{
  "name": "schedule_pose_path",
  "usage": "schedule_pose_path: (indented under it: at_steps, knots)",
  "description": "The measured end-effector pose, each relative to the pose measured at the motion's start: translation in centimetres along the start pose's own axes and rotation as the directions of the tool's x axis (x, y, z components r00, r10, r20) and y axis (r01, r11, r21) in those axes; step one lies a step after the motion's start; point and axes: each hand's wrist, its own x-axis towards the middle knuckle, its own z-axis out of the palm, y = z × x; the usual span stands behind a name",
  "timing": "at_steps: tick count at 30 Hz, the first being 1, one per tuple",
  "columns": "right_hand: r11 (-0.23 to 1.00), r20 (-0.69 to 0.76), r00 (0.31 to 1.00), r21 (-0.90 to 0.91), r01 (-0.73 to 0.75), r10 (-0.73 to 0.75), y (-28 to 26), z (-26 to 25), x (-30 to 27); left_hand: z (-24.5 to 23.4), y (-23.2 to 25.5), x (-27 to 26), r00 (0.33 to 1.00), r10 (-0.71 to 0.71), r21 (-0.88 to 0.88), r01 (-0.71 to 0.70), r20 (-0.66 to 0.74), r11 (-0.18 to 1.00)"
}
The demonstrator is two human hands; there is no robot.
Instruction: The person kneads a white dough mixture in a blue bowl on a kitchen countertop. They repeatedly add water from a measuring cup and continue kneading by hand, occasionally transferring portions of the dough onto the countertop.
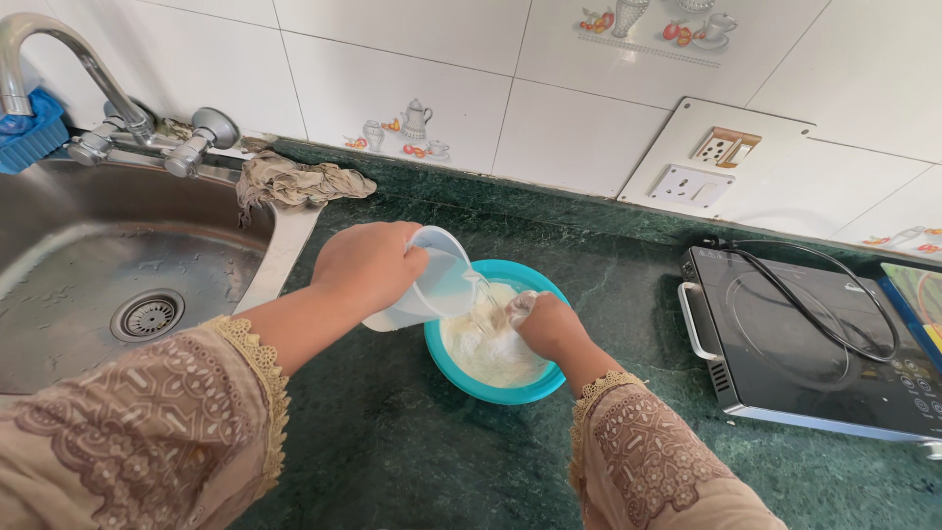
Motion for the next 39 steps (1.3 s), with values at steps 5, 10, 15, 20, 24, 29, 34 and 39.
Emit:
schedule_pose_path:
  at_steps: [5, 10, 15, 20, 24, 29, 34, 39]
  knots:
    - [0.996, 0.053, 0.998, -0.077, 0.042, -0.038, -0.7, -0.8, -1.6, 0.3, -1.9, 1.5, 0.999, -0.002, -0.033, 0.000, -0.050, 0.999]
    - [0.932, 0.163, 0.986, -0.349, 0.094, -0.038, -5.0, -0.8, -6.5, 1.9, -5.5, 3.5, 0.987, -0.146, -0.230, 0.127, -0.068, 0.965]
    - [0.984, -0.010, 0.997, -0.160, -0.080, 0.080, -2.2, 4.6, -1.9, 3.6, -7.7, 3.2, 0.948, -0.313, -0.501, 0.246, -0.052, 0.829]
    - [0.893, -0.109, 0.987, -0.446, 0.059, -0.120, -0.5, 5.1, 1.6, 5.1, -9.0, 3.1, 0.942, -0.336, -0.592, 0.255, -0.027, 0.765]
    - [0.893, -0.172, 0.981, -0.450, 0.001, -0.088, -2.6, 2.4, -1.0, 5.5, -9.8, 4.0, 0.937, -0.348, -0.618, 0.275, 0.003, 0.736]
    - [0.946, -0.124, 0.985, -0.316, 0.075, -0.120, -2.1, 2.2, 0.0, 4.3, -8.7, 3.5, 0.957, -0.282, -0.335, 0.245, -0.068, 0.910]
    - [0.979, -0.136, 0.980, -0.165, 0.122, -0.145, -4.6, 2.0, -0.1, 8.8, -7.7, 4.4, 0.593, 0.502, 0.450, -0.249, -0.629, 0.858]
    - [0.883, 0.118, 0.984, -0.437, 0.172, -0.133, -3.0, 5.1, 1.4, 15.3, -6.0, 3.8, 0.988, 0.151, 0.105, -0.148, -0.019, 0.983]
